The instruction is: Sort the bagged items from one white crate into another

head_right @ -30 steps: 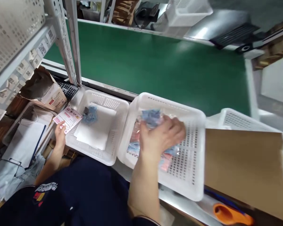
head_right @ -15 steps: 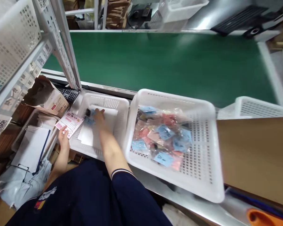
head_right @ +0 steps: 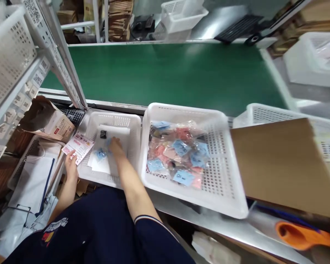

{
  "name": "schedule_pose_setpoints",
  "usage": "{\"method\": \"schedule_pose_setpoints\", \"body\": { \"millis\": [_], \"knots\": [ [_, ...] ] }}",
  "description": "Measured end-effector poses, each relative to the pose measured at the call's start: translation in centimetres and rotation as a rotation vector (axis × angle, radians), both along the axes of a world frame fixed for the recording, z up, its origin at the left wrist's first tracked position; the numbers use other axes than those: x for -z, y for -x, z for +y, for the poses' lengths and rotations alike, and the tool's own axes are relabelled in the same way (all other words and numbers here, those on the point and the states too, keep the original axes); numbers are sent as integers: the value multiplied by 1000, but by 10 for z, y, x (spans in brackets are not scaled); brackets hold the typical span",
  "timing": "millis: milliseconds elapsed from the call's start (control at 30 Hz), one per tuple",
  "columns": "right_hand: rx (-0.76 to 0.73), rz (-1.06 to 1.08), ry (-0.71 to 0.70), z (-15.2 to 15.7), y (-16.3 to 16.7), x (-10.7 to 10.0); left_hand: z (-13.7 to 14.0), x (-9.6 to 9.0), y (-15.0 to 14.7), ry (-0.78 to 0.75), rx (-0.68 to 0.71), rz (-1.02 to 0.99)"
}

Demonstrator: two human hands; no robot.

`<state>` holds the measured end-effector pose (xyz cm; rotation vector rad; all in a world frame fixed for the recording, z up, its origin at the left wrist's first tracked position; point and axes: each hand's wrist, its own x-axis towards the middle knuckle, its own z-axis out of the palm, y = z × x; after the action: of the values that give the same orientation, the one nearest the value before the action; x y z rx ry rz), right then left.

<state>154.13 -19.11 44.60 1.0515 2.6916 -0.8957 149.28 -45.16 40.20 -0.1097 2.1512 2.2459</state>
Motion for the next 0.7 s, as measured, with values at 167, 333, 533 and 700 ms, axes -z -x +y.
{"method": "schedule_pose_setpoints", "body": {
  "millis": [167, 333, 533, 700],
  "knots": [
    [75, 30, -28, 1, -41, -55, -3, 0, -4, -1, 5, -6],
    [456, 336, -325, 82, -164, -89, -3, -1, -6, -1, 8, -37],
    [381, 131, -276, 88, -159, -79, 1, -5, -7, 40, 23, 0],
    [-281, -5, 28, 15, 6, -59, 0, -17, -15, 112, -33, 175]
  ]
}}
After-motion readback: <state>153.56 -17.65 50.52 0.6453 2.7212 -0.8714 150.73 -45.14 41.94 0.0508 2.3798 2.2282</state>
